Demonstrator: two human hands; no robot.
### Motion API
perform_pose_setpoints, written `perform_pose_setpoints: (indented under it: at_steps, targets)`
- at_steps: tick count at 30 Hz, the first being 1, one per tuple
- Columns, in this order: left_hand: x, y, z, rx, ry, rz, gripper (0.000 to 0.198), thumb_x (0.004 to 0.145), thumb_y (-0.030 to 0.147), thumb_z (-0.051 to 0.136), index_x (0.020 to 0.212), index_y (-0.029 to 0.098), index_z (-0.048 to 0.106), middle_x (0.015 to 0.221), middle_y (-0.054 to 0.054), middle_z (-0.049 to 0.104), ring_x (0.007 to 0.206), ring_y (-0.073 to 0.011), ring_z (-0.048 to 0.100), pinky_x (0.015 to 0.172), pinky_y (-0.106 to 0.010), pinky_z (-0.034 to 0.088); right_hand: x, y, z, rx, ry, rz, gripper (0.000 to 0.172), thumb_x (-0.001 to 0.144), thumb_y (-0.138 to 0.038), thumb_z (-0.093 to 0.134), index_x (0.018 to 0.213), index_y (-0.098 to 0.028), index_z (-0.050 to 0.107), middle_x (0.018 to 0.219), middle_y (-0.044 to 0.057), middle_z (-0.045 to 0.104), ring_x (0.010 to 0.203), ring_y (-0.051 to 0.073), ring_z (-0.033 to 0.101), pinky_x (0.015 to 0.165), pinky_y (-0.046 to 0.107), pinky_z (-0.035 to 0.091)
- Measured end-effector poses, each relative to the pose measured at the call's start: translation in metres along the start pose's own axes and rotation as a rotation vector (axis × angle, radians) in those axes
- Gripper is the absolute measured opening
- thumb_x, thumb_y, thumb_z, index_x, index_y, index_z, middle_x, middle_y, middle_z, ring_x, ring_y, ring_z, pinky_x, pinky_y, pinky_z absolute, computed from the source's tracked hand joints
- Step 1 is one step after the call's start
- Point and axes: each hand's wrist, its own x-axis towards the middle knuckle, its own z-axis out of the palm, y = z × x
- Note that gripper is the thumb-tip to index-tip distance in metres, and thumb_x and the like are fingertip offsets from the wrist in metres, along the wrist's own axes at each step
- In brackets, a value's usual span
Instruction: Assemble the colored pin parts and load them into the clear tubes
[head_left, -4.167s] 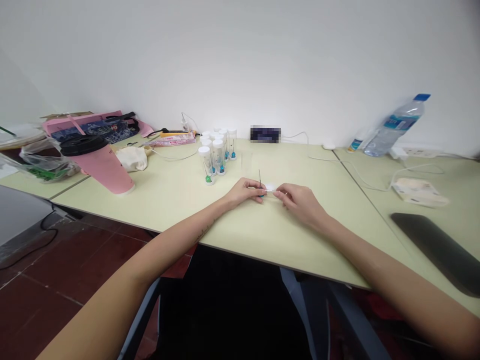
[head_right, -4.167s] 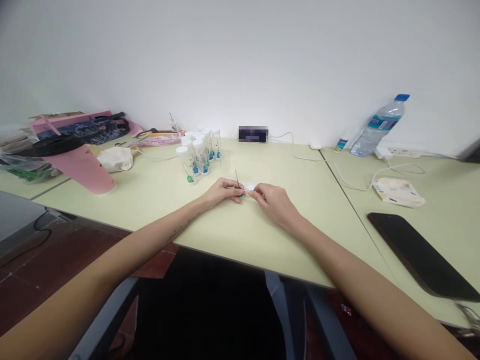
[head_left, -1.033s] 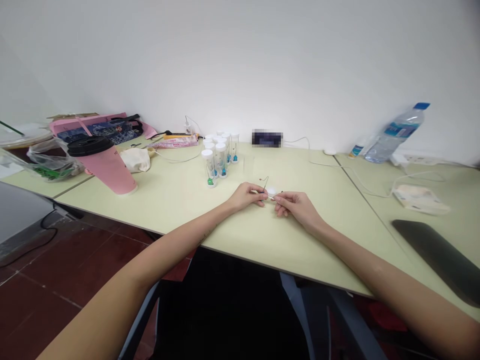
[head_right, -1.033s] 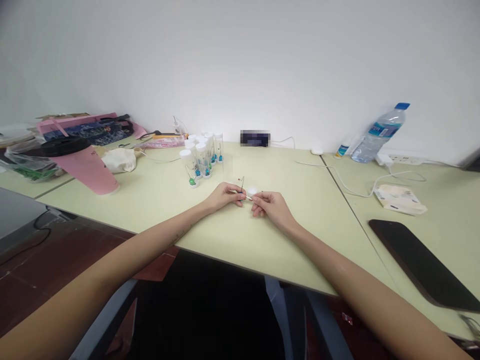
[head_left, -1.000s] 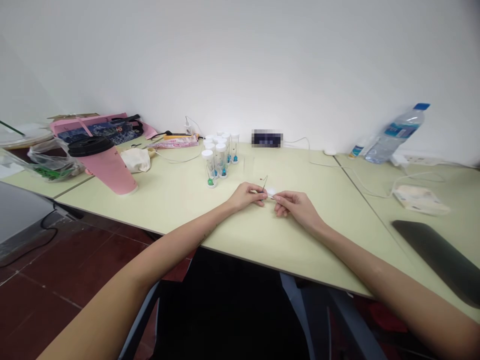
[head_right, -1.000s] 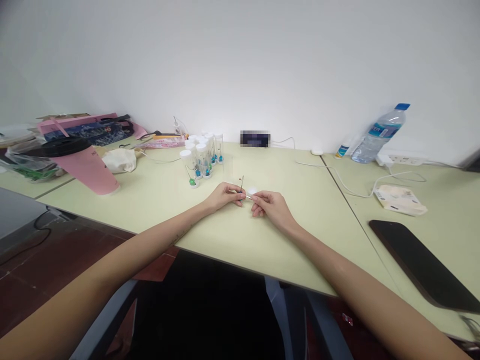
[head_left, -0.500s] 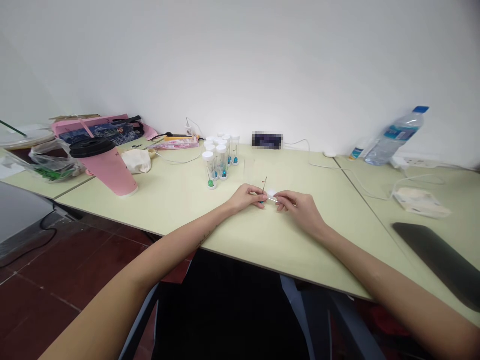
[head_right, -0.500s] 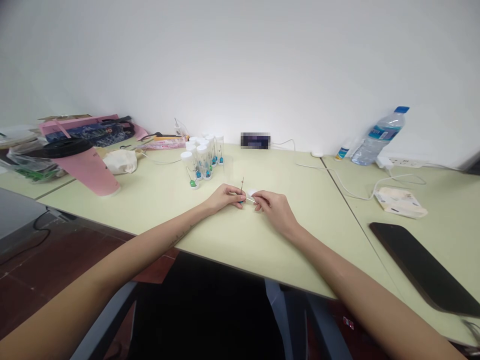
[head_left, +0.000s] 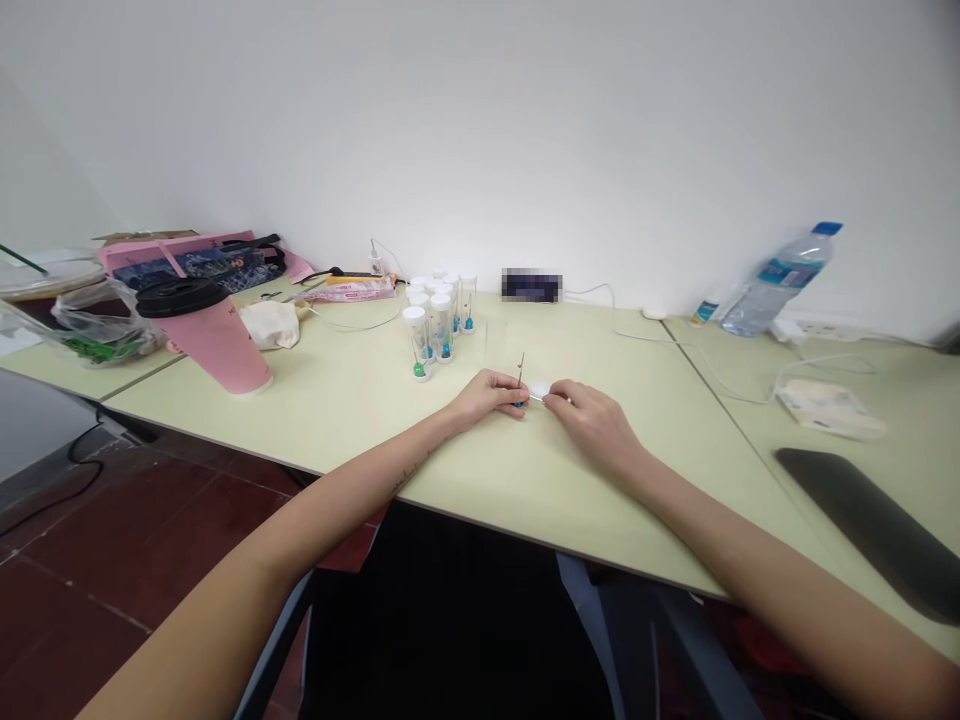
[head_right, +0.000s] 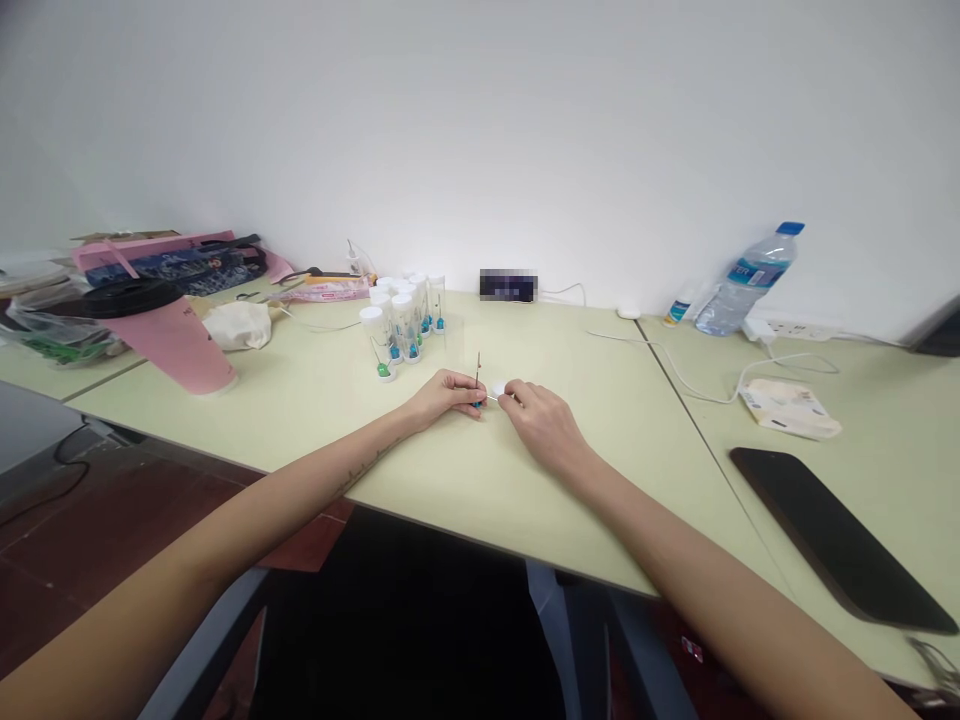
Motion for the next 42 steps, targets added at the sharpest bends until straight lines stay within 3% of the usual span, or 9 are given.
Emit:
perform_pose_setpoints:
  at_steps: [10,25,32,36,39,42]
  targets:
    - [-0.001,0.002,0.003,0.024,0.001,-0.004,0.031,0.067,0.035,0.077,0.079,0.007,0.069,0.079,-0.006,0.065,0.067,-0.0120,0.065,0.075,-0.029,0.055,-0.004,0.002,0.002,0.071,-0.055,0.060,0.027,0.091,-0.011,0.038,0.100,-0.020,0.062,0.097,0.006,0.064,0.071,0.018,0.056,0.055,0.027,0.034]
    - [0.000,0.001,0.002,-0.013,0.019,-0.001,0.039,0.059,0.032,0.083,0.086,0.007,0.071,0.082,-0.006,0.069,0.065,-0.0111,0.065,0.079,-0.031,0.055,-0.005,0.006,0.005,0.226,-0.012,0.103,0.028,0.095,-0.020,0.037,0.098,-0.022,0.066,0.096,0.008,0.066,0.076,0.019,0.061,0.061,0.028,0.043]
    - [0.000,-0.002,0.003,0.006,0.013,0.015,0.037,0.059,0.031,0.082,0.085,0.007,0.070,0.082,-0.006,0.068,0.064,-0.0112,0.065,0.076,-0.030,0.055,0.000,0.001,-0.002,0.501,0.016,0.232,0.027,0.094,-0.024,0.041,0.090,-0.019,0.068,0.084,0.007,0.069,0.071,0.019,0.063,0.065,0.032,0.047]
    - [0.001,-0.004,0.003,0.024,0.000,0.031,0.038,0.060,0.031,0.081,0.087,0.006,0.070,0.086,-0.007,0.067,0.066,-0.0113,0.065,0.076,-0.030,0.055,0.001,-0.002,-0.003,0.809,-0.080,0.445,0.023,0.092,-0.031,0.048,0.085,-0.020,0.067,0.068,0.002,0.067,0.061,0.017,0.064,0.064,0.031,0.050]
    - [0.001,-0.004,0.003,0.042,-0.003,0.041,0.037,0.062,0.034,0.080,0.085,0.007,0.070,0.083,-0.006,0.067,0.067,-0.0109,0.064,0.076,-0.030,0.055,0.002,-0.006,-0.002,1.099,-0.152,0.609,0.025,0.088,-0.038,0.053,0.080,-0.017,0.065,0.069,0.003,0.067,0.058,0.016,0.065,0.059,0.029,0.053]
    - [0.001,-0.004,0.003,0.059,0.010,0.037,0.035,0.064,0.036,0.079,0.082,0.007,0.070,0.080,-0.005,0.066,0.068,-0.0120,0.065,0.076,-0.030,0.055,0.003,-0.009,0.001,1.231,-0.188,0.668,0.028,0.087,-0.041,0.055,0.079,-0.016,0.064,0.069,0.004,0.066,0.056,0.016,0.064,0.055,0.028,0.053]
